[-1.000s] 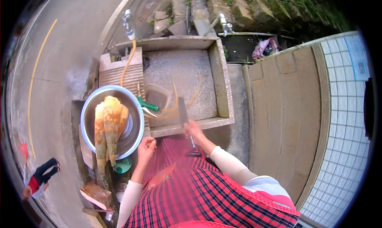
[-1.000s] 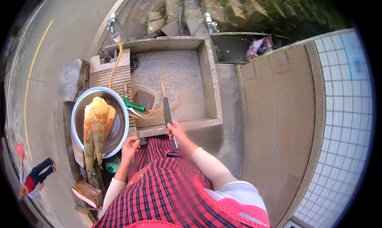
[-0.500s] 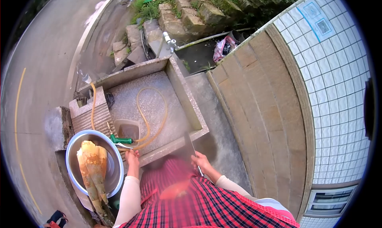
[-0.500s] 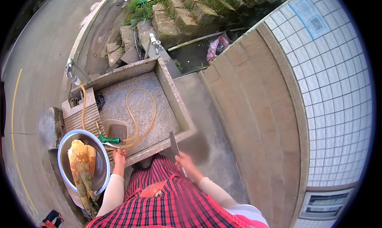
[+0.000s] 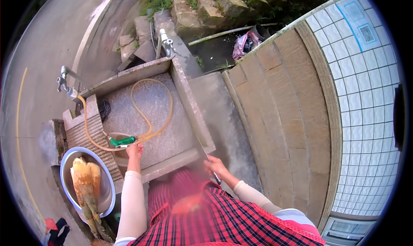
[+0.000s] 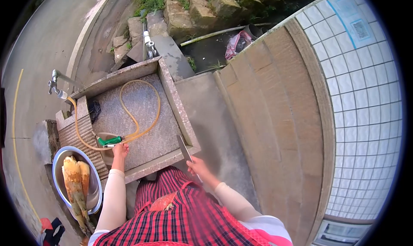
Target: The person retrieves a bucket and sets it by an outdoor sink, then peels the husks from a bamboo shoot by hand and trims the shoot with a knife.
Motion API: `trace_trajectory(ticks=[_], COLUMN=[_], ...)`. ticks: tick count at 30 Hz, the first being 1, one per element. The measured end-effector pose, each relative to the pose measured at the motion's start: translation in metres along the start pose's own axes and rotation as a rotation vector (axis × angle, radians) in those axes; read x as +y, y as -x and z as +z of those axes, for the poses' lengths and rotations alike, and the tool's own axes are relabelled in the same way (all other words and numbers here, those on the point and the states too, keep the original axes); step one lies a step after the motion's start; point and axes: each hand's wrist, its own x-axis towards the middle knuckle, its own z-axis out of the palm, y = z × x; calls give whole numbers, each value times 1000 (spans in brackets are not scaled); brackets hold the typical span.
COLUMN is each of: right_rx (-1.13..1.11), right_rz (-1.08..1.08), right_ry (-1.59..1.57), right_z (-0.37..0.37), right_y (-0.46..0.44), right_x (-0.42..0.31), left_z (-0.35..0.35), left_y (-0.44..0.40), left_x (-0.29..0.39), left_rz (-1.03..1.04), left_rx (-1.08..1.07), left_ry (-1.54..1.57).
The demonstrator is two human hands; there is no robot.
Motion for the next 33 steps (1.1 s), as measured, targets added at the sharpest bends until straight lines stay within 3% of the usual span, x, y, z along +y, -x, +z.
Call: trace_trajectory(ticks=[5,9,13,16,23,28,33], right_rx=[-17,45,169,254,422,400,350], right_rz=[42,43,27,33,87,103,84], right_ry=[-10,-29,-115,-110,-70,-148,-25], right_z=[-25,-37,-57,-85,-181,-263,-372], right_y=[-12,-2,20,37,51,22,-8], right_x=[10,26,64,93,114,106,107], left_z=[-33,-45,-56,-83,-111,-31,125], left_y=[30,67,91,99,153,168,183], left_x=[-7,3,7,-5,-54,-77,-80], left_rz=[-68,32,79,156,290,325,524], left_rx=[6,-118,-109,-220,-106,-78,-148], left_ry=[-167,-320,-394,-270,-205,-252,-338])
